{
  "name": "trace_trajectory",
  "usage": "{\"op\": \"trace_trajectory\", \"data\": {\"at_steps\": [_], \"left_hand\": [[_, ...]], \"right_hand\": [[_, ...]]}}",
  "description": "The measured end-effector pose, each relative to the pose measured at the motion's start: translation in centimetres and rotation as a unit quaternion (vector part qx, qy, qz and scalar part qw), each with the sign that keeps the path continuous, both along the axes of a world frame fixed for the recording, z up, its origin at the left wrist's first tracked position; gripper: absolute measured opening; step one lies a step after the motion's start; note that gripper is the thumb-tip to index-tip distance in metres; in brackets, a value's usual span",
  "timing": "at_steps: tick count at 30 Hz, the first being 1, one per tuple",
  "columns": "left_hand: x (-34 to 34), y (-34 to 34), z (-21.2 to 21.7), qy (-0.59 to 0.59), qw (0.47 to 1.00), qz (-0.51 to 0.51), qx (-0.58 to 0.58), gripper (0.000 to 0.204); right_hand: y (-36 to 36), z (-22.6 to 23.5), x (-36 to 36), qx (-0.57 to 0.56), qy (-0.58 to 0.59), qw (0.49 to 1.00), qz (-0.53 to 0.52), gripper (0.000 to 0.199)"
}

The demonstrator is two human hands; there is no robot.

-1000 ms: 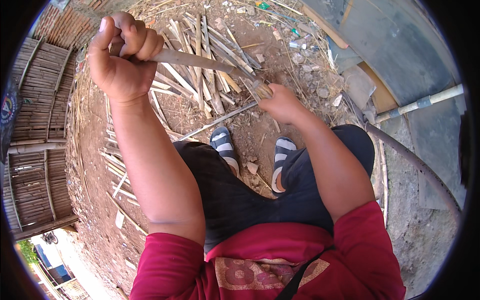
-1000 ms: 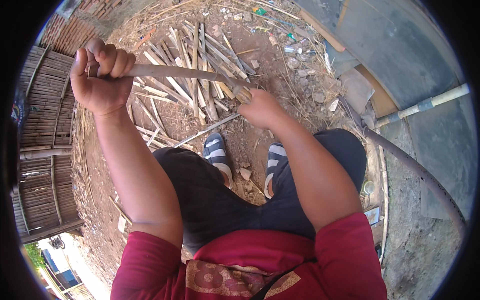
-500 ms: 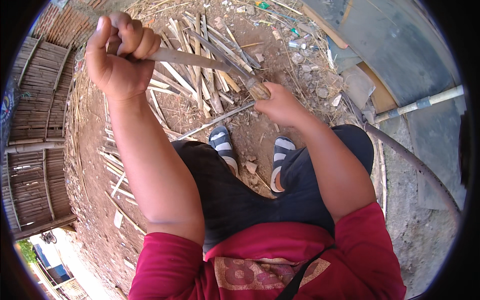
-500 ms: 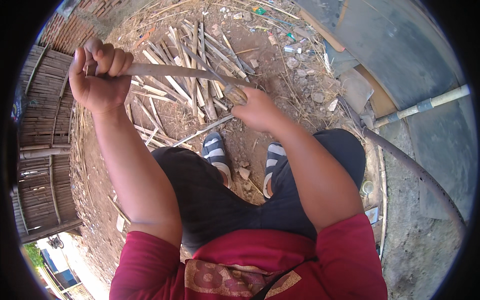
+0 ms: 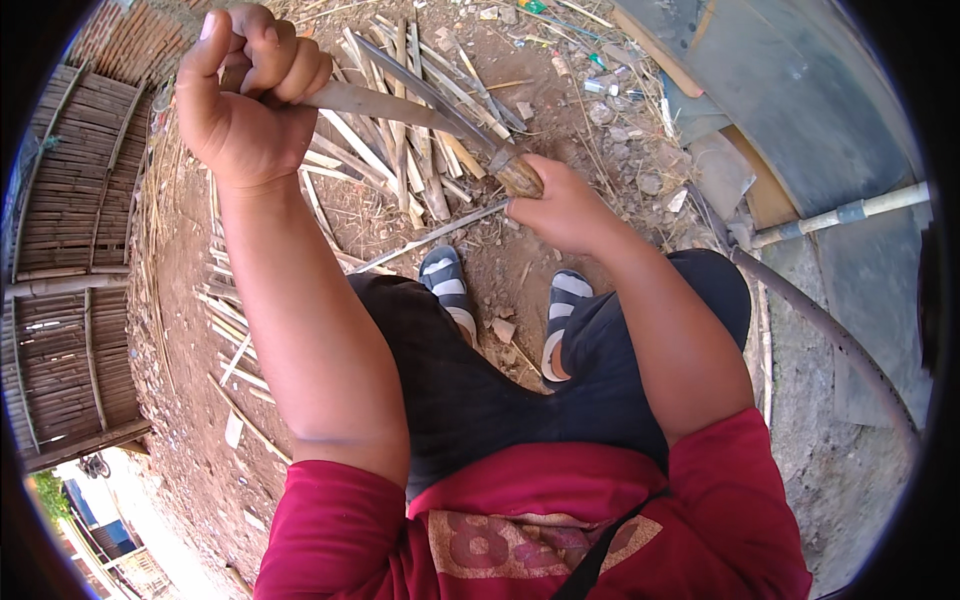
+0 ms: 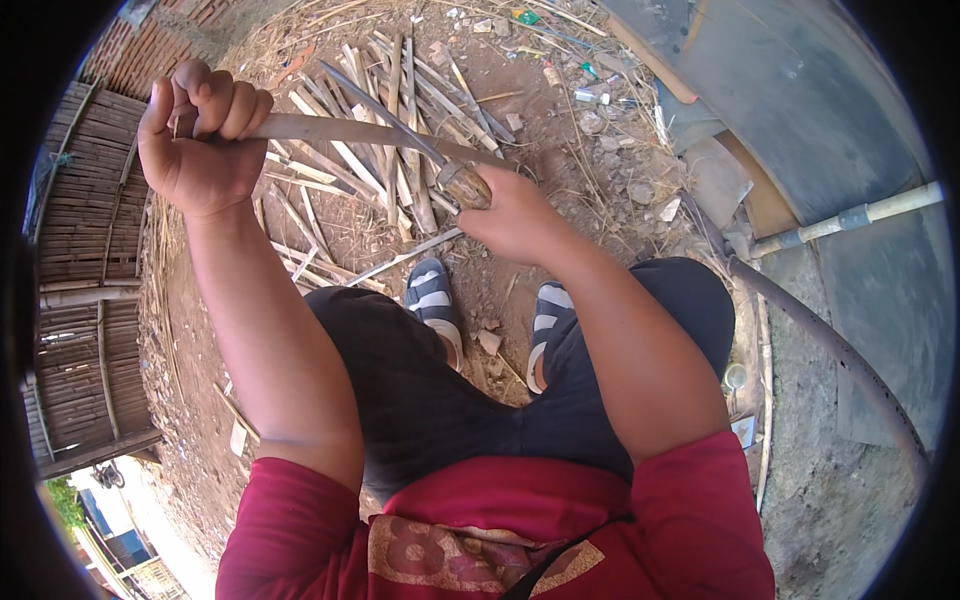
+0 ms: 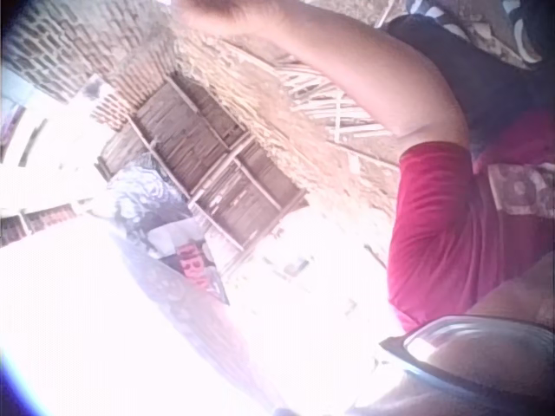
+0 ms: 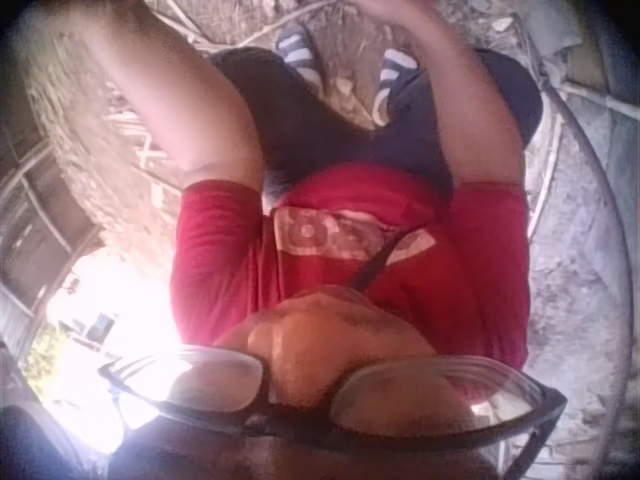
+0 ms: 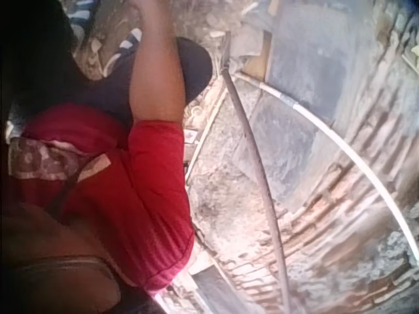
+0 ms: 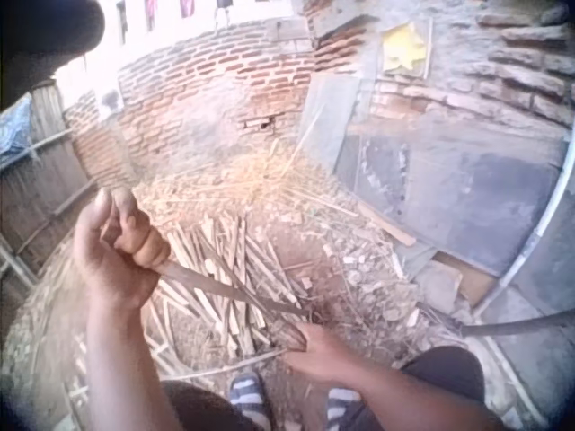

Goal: The person thins and smooths a long strip of bamboo using a machete while sitting on the ground.

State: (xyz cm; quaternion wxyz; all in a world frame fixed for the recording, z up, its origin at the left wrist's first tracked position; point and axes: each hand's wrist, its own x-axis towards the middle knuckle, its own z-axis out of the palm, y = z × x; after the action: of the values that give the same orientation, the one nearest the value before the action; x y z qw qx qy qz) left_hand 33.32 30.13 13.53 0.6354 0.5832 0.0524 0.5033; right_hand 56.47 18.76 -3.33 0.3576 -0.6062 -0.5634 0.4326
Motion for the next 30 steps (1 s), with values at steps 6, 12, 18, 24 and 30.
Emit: {"op": "trace_trajectory", "data": {"at_steps": [6,12,18,24,30], "left_hand": [[0.1,0.5,-0.5,-0.036,0.998,0.027,-0.031,0.036],[-1.1,0.5,-0.3,-0.034,0.998,0.041,-0.016,0.037],[-0.6,0.3,-0.3,-0.025,0.999,0.04,-0.002,0.037],[0.0,0.2,0.1,-0.026,1.0,0.012,0.006,0.036],[0.4,-0.1,-0.1,-0.026,0.999,0.026,0.003,0.035]], "right_hand": [[0.9,-6.0,0.3,-0.116,-0.045,0.988,-0.086,0.039],[1.2,-2.8,0.7,-0.111,-0.042,0.992,-0.043,0.036],[1.0,-6.5,-0.4,-0.112,-0.057,0.989,-0.075,0.037],[1.4,-6.9,1.0,-0.152,-0.053,0.983,-0.092,0.041],[1.2,-6.8,-0.6,-0.084,-0.082,0.988,-0.1,0.036]]}}
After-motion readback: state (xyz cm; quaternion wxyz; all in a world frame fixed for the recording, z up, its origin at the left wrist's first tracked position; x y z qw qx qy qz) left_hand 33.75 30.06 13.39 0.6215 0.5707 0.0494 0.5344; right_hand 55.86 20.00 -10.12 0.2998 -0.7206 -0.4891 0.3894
